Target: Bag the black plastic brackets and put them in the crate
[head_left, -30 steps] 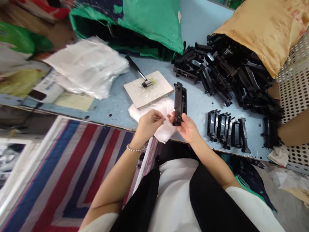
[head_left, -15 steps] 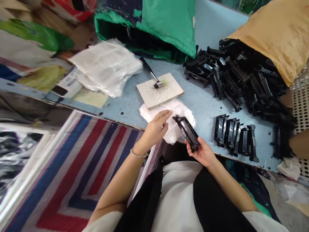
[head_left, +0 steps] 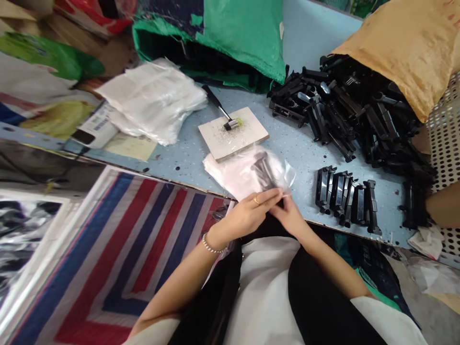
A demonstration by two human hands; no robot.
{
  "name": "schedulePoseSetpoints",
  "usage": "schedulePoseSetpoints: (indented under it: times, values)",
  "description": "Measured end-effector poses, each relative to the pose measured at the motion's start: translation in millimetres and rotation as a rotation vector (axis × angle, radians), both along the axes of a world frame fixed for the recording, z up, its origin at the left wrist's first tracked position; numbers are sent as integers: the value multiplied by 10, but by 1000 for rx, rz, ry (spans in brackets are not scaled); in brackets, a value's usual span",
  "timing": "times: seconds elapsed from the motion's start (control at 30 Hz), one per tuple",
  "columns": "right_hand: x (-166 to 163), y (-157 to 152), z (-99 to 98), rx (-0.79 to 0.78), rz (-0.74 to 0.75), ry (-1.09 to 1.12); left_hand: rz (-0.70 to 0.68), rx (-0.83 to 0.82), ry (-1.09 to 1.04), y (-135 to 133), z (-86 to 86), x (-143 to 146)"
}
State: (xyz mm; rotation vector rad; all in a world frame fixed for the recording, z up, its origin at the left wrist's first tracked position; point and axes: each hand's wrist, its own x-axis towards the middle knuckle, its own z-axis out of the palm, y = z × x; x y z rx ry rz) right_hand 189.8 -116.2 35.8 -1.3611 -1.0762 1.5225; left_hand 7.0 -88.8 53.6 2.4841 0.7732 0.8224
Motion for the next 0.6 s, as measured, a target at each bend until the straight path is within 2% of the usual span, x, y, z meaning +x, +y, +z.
schedulePoseSetpoints:
  times: [0.07,0.13,0.2,0.27,0.33,0.4,0.43,0.47,0.5,0.53,0.6]
  values:
    - [13,-43,36,200,114,-203,38,-42,17,-13,-62,-43]
    - [49,-29,48,353,290,-279,153,-63,-5,-5,-105,-103]
    - [86,56,2,470,366,-382,289,-88,-58,-22,-61,-186]
    - [112,174,-98,547,334,-585,399,-140,-116,-119,110,-327]
    - [135,274,-215,595,328,-775,517,-193,-189,-319,365,-576]
    - [169,325,-309,634,366,-866,696,-264,-205,-565,566,-937]
    - [189,334,-341,650,369,-888,828,-301,-153,-673,594,-1137]
    - [208,339,-364,660,357,-904,916,-374,-34,-753,553,-1326]
    - [226,342,-379,664,337,-918,941,-448,99,-799,438,-1486]
    - [239,347,-387,660,315,-930,959,-552,246,-809,255,-1600]
    - [251,369,-393,642,274,-923,934,-827,554,-744,-252,-1665]
